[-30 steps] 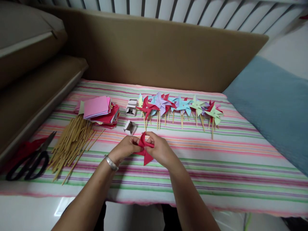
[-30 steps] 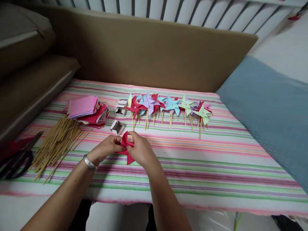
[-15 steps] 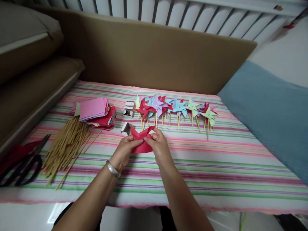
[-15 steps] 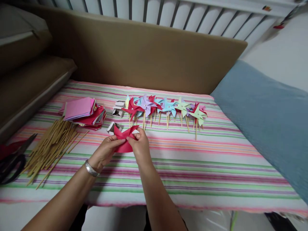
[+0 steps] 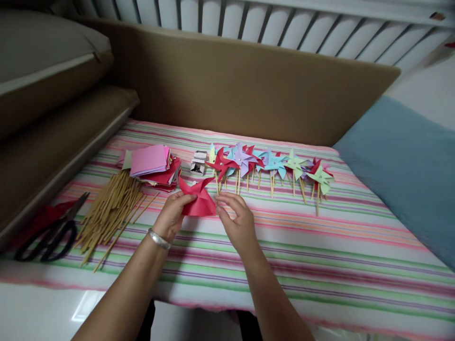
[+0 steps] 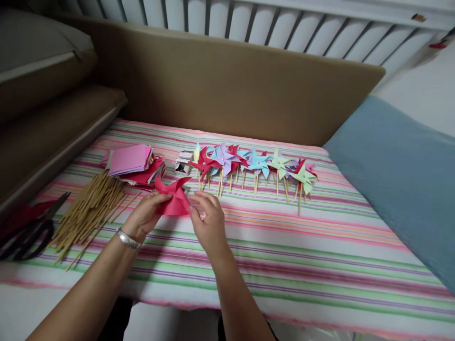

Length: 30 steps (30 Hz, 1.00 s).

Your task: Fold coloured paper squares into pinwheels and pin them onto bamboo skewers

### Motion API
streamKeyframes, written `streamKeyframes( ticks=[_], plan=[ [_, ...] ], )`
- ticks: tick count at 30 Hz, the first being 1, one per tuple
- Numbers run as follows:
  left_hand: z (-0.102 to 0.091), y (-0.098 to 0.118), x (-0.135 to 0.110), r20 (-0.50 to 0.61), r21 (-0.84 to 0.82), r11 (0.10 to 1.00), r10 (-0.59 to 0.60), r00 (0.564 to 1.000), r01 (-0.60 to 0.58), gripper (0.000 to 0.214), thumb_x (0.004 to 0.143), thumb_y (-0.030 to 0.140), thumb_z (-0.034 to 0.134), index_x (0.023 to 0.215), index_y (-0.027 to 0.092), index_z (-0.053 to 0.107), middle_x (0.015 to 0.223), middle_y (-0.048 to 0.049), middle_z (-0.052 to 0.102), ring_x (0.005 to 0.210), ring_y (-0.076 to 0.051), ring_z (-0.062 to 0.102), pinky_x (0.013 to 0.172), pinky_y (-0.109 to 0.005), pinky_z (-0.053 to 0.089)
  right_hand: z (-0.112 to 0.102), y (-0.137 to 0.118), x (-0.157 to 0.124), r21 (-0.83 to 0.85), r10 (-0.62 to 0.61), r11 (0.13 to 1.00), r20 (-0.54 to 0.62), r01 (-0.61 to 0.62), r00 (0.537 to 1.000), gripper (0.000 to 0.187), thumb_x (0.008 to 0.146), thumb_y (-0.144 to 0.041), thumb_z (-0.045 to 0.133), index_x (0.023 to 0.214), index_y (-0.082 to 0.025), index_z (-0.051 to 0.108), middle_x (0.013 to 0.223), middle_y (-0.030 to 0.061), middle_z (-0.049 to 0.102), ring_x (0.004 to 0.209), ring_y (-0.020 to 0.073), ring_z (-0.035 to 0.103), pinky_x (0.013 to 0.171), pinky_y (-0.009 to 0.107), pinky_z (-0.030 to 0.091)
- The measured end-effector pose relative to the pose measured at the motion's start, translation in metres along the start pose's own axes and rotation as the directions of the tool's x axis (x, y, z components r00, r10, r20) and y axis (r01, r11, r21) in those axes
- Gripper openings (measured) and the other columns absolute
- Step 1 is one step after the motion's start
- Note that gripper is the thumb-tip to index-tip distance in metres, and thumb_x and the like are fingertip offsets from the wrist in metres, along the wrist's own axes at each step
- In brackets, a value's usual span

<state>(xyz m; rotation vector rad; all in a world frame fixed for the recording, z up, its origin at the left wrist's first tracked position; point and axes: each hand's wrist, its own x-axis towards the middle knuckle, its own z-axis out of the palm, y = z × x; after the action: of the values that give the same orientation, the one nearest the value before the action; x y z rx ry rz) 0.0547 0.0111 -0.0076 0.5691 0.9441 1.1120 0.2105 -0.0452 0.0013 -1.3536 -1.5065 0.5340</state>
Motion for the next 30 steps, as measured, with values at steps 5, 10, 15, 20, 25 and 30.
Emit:
streamKeyframes(
  ticks=[5, 10, 15, 20, 25, 30],
  plan=[
    [-0.009, 0.005, 0.005, -0.008, -0.063, 0.998, 0.008, 1.0, -0.009, 0.014, 0.048, 0.012, 0.077, 0.058, 0.014, 0.067, 0.055, 0.001, 0.067, 0.053, -0.009, 0.057, 0.057, -0.02, 0.043, 0.005, -0.001, -0.005, -0.171, -0.164, 0.963, 0.236, 0.207, 0.958, 0.039, 0.075, -0.009, 0.052, 0.111, -0.023, 0.059, 0.14, 0.0091, 0.039, 0.128, 0.024, 0.035, 0.103, 0.045, 0.035],
    [-0.009, 0.004, 0.005, 0.013, -0.058, 0.998, 0.001, 1.0, 0.0, 0.012, 0.051, 0.013, 0.076, 0.059, 0.013, 0.067, 0.055, 0.0004, 0.067, 0.052, -0.01, 0.057, 0.056, -0.021, 0.044, 0.018, 0.004, -0.006, -0.289, -0.198, 0.926, 0.174, 0.242, 0.965, 0.028, 0.077, -0.013, 0.055, 0.104, -0.019, 0.059, 0.141, 0.0128, 0.037, 0.131, 0.0261, 0.031, 0.105, 0.047, 0.033],
    [-0.006, 0.004, 0.003, 0.016, -0.028, 1.0, 0.004, 1.0, -0.004, 0.01, 0.051, 0.013, 0.075, 0.057, 0.013, 0.067, 0.056, -0.0005, 0.067, 0.05, -0.01, 0.057, 0.054, -0.021, 0.044, 0.018, 0.006, -0.007, -0.311, -0.27, 0.907, 0.087, 0.283, 0.959, 0.014, 0.082, -0.015, 0.052, 0.092, -0.019, 0.061, 0.133, 0.0125, 0.046, 0.127, 0.0239, 0.037, 0.103, 0.044, 0.035],
    [-0.007, 0.003, 0.004, 0.018, 0.003, 1.0, -0.01, 1.0, 0.01, 0.011, 0.051, 0.014, 0.075, 0.058, 0.013, 0.067, 0.054, 0.0, 0.067, 0.049, -0.01, 0.056, 0.053, -0.021, 0.043, 0.013, 0.006, -0.006, -0.299, -0.276, 0.909, 0.088, 0.29, 0.957, 0.018, 0.083, -0.015, 0.05, 0.096, -0.018, 0.061, 0.131, 0.0131, 0.048, 0.123, 0.0235, 0.041, 0.101, 0.044, 0.038],
    [-0.009, 0.002, 0.004, 0.073, 0.06, 0.998, -0.036, 0.997, 0.031, 0.015, 0.052, 0.015, 0.075, 0.065, 0.011, 0.069, 0.058, -0.0019, 0.068, 0.055, -0.012, 0.059, 0.059, -0.023, 0.044, 0.011, 0.01, -0.004, -0.263, -0.263, 0.924, 0.086, 0.277, 0.961, 0.021, 0.082, -0.012, 0.049, 0.093, -0.021, 0.064, 0.127, 0.0113, 0.051, 0.12, 0.0232, 0.044, 0.098, 0.044, 0.04],
    [-0.008, 0.004, 0.002, 0.1, 0.107, 0.992, -0.072, 0.992, 0.062, 0.009, 0.053, 0.016, 0.075, 0.058, 0.013, 0.068, 0.055, -0.0013, 0.067, 0.051, -0.011, 0.057, 0.056, -0.022, 0.042, 0.008, 0.012, -0.002, -0.214, -0.278, 0.929, 0.137, 0.302, 0.951, 0.021, 0.081, -0.013, 0.052, 0.091, -0.024, 0.067, 0.133, 0.0079, 0.047, 0.125, 0.0245, 0.039, 0.1, 0.045, 0.037]
  ],
)
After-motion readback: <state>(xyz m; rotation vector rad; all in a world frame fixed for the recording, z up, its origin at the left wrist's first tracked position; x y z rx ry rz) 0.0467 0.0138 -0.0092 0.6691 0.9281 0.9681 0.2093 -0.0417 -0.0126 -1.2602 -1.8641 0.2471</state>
